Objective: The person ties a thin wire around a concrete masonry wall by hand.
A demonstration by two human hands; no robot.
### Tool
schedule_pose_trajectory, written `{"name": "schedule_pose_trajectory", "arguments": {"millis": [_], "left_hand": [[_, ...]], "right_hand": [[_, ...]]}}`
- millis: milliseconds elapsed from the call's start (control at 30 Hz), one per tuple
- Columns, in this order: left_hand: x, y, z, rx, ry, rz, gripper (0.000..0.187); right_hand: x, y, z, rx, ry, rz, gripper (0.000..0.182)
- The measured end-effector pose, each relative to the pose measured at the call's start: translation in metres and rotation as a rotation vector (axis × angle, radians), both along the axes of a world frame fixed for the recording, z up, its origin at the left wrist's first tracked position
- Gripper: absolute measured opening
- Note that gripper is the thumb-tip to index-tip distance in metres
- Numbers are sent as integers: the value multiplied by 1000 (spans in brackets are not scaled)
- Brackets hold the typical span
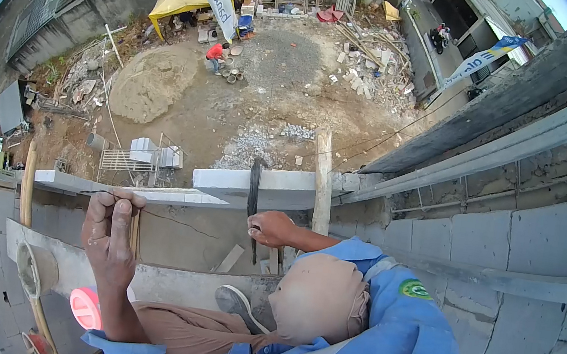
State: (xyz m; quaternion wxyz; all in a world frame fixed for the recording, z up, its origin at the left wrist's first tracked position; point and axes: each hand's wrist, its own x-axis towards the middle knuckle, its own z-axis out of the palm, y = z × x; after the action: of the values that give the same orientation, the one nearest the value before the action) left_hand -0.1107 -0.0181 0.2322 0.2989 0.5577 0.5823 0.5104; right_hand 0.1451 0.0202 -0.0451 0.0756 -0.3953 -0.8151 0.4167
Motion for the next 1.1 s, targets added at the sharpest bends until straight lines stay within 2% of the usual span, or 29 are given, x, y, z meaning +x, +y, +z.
{"name": "schedule_pose_trajectory", "arguments": {"millis": [33, 167, 300, 400, 467, 533, 600, 667, 800, 1033, 1100], "left_hand": [[3, 7, -4, -27, -96, -36, 8], [1, 22, -27, -115, 138, -112, 10], [0, 15, -29, -147, 229, -118, 10], [-4, 10, -26, -187, 191, -99, 10], [-7, 8, -27, -209, 234, -94, 10], [-7, 9, -34, -199, 231, -81, 10], [-6, 9, -38, -194, 232, -68, 9], [-1, 10, -40, -298, 244, -132, 11], [6, 13, -43, -335, 270, -131, 12], [14, 19, -58, -339, 204, -159, 13], [11, 19, -66, -384, 276, -229, 13]], "right_hand": [[1, 2, -2, -41, -14, -21, 20], [-2, -7, -31, -116, 56, 51, 22], [-14, -37, -50, -257, 134, 114, 25], [-18, -48, -70, -211, 176, 97, 25], [-14, -36, -80, -105, 107, 78, 23], [-13, -5, -72, -176, 67, -309, 24], [-9, 20, -61, -69, -4, -352, 25], [-7, 42, -62, -56, -8, -333, 26], [-5, 82, -46, -105, -23, -319, 27], [-1, 80, -81, -101, 57, -318, 28], [-1, 85, -96, -53, -35, -170, 29]]}}
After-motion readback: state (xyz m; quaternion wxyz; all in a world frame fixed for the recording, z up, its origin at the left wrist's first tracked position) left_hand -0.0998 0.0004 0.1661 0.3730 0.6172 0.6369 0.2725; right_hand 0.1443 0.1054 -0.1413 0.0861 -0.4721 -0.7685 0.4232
